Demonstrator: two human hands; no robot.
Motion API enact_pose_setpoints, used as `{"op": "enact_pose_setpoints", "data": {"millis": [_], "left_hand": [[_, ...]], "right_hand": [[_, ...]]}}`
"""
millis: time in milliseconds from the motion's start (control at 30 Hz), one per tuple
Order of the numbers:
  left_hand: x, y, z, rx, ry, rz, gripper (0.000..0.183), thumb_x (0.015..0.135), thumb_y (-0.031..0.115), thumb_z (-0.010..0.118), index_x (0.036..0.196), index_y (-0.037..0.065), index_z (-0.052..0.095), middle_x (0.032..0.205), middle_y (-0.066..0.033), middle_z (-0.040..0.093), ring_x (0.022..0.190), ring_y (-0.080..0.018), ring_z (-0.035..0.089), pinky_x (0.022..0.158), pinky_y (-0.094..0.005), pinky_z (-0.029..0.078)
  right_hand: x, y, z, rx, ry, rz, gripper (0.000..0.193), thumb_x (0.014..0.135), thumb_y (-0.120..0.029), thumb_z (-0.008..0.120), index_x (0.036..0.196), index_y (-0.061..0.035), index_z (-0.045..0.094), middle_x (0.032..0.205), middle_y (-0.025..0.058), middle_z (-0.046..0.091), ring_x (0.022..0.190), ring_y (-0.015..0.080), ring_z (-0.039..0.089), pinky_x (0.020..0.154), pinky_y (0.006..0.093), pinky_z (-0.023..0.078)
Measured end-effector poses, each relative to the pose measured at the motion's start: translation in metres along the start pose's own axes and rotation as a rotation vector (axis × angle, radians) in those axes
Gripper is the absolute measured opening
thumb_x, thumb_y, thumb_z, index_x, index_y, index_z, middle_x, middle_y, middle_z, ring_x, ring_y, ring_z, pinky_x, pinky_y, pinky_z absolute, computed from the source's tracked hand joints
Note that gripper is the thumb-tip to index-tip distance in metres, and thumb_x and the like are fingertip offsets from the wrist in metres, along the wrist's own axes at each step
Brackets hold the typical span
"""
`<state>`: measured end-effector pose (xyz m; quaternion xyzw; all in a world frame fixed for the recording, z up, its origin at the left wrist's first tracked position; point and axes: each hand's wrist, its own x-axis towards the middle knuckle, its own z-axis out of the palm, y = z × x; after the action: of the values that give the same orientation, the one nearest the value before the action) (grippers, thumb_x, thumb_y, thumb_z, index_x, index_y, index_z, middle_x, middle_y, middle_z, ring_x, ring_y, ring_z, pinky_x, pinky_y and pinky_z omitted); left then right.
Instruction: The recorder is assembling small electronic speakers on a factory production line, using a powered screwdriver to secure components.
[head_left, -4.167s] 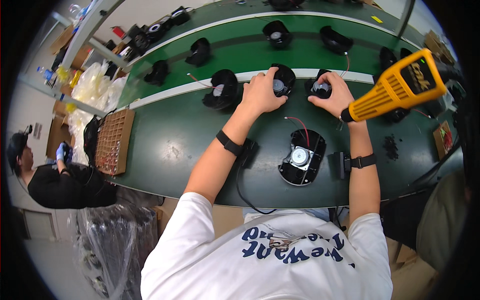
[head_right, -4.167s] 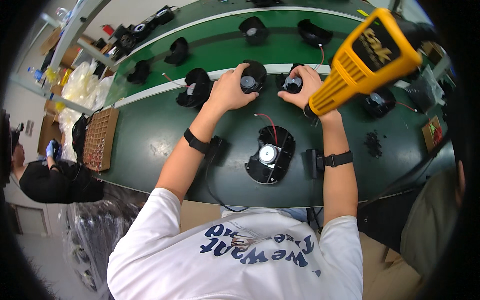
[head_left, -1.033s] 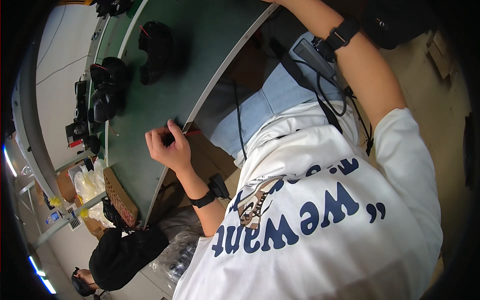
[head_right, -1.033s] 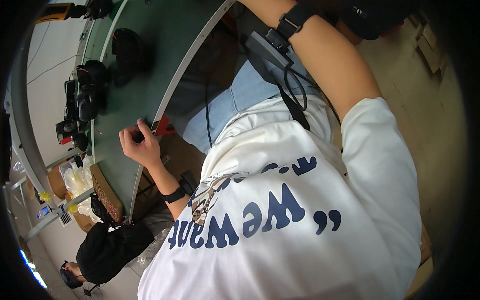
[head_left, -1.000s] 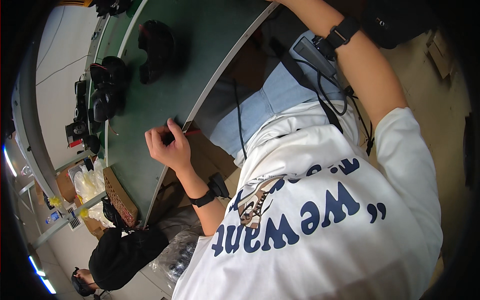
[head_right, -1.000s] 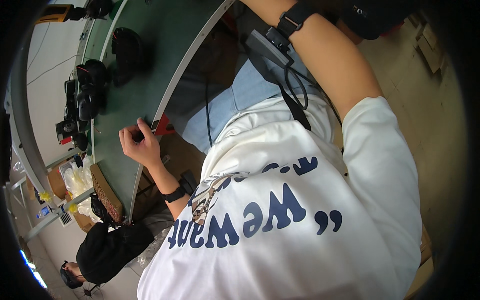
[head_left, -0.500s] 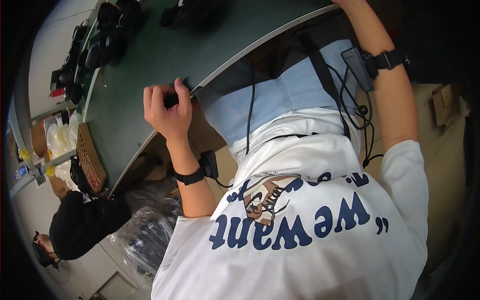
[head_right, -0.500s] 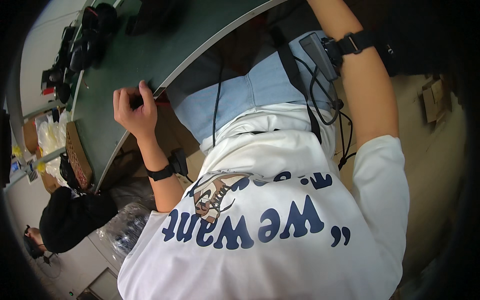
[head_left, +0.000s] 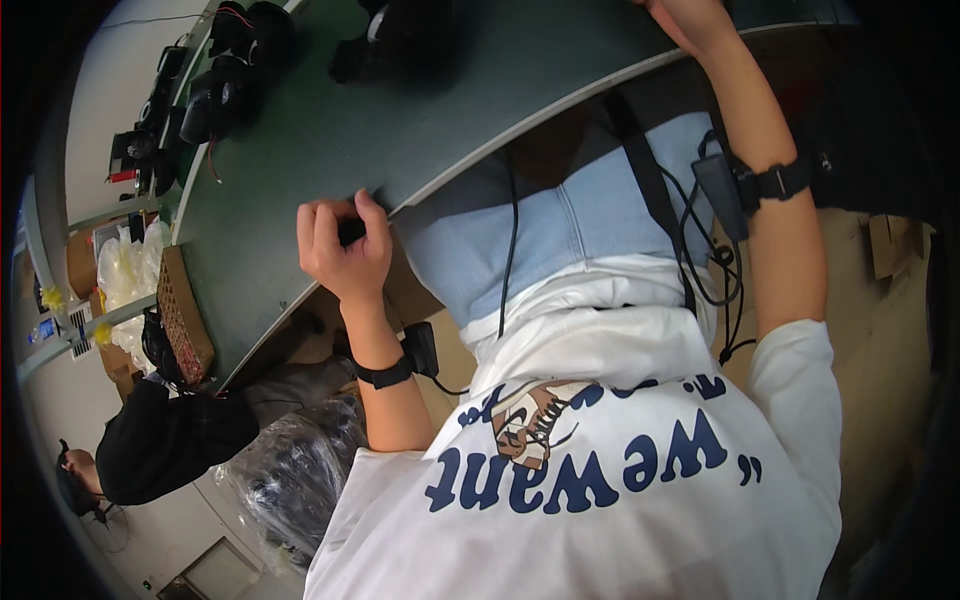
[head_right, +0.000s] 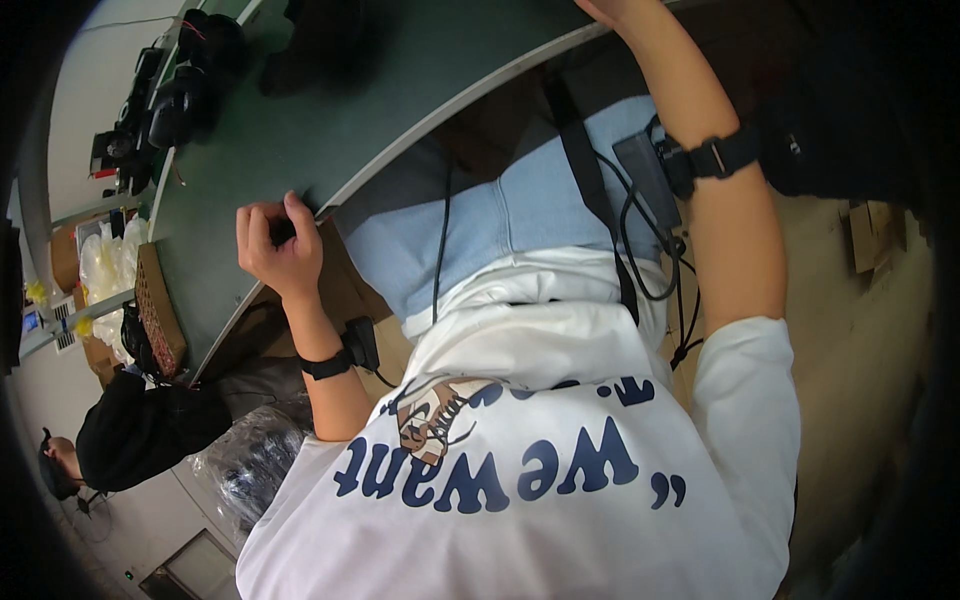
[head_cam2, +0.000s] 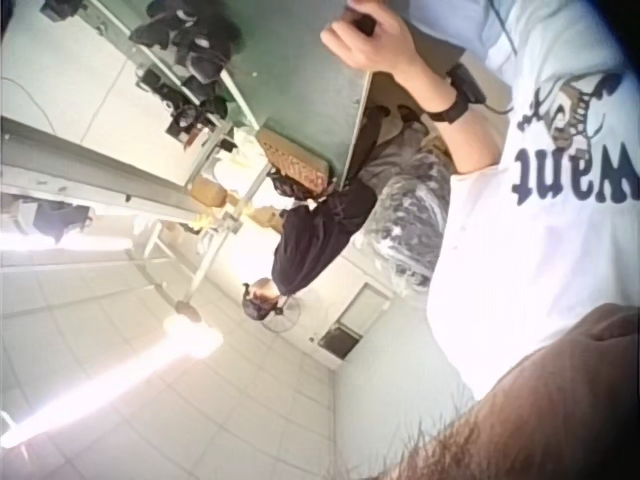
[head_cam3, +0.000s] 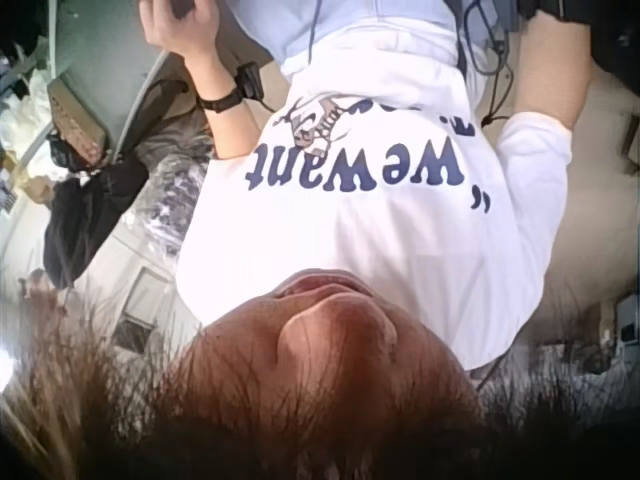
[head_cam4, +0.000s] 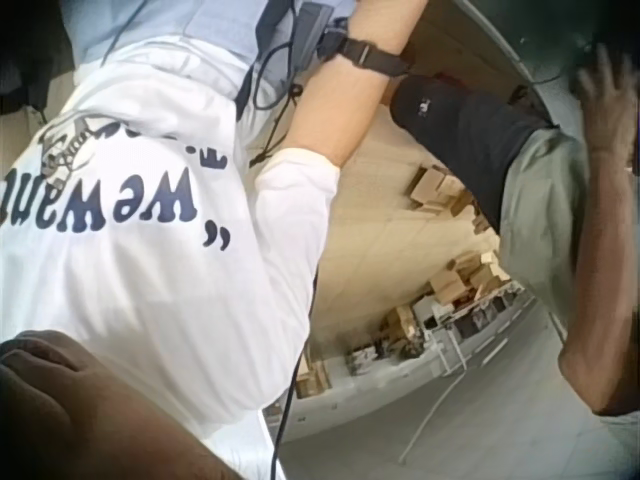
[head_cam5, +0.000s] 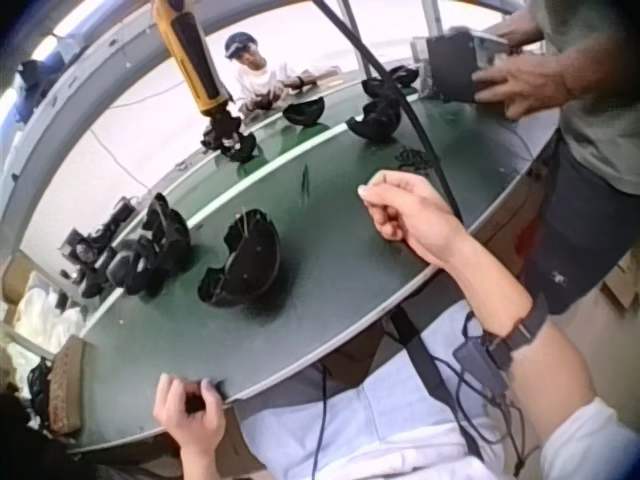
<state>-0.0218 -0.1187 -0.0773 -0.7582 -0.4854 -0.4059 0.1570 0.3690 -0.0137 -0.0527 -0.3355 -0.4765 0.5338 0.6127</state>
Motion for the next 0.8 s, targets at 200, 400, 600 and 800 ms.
{"op": "enact_pose_setpoints", "data": {"millis": [200,400,600,800], "left_hand": [[0.0,0.002,-0.001,0.004,-0.01,-0.01,0.021,0.083,0.001,0.072,0.072,0.001,0.054,0.068,-0.0062,0.051,0.055,-0.0192,0.049,0.051,-0.0305,0.039],[0.002,0.002,-0.002,0.028,-0.043,0.004,0.02,0.084,0.001,0.069,0.071,0.002,0.054,0.067,-0.0064,0.051,0.055,-0.0198,0.049,0.05,-0.0312,0.038],[0.002,0.001,-0.005,0.036,-0.029,0.006,0.02,0.084,0.002,0.07,0.071,0.002,0.054,0.067,-0.0062,0.051,0.055,-0.0205,0.05,0.051,-0.0315,0.039],[0.006,0.001,0.0,-0.025,-0.01,0.033,0.02,0.086,0.003,0.071,0.072,0.002,0.056,0.067,-0.0054,0.053,0.056,-0.0185,0.051,0.051,-0.0302,0.039]], "right_hand": [[-0.003,-0.005,0.001,0.015,0.025,0.044,0.022,0.101,-0.019,0.065,0.082,-0.0111,0.059,0.066,-0.0025,0.055,0.052,0.0048,0.047,0.048,0.0199,0.032],[-0.002,-0.009,0.005,0.038,0.045,0.053,0.022,0.102,-0.019,0.064,0.082,-0.0112,0.059,0.067,-0.003,0.055,0.053,0.0046,0.049,0.048,0.0185,0.036],[0.008,-0.001,0.004,0.092,-0.022,0.052,0.021,0.101,-0.019,0.064,0.082,-0.0113,0.059,0.068,-0.0033,0.056,0.057,0.0056,0.052,0.052,0.0196,0.04],[0.01,-0.004,-0.004,0.051,0.005,0.044,0.022,0.101,-0.02,0.065,0.081,-0.0114,0.059,0.068,-0.0023,0.056,0.056,0.0065,0.052,0.052,0.0206,0.04]]}}
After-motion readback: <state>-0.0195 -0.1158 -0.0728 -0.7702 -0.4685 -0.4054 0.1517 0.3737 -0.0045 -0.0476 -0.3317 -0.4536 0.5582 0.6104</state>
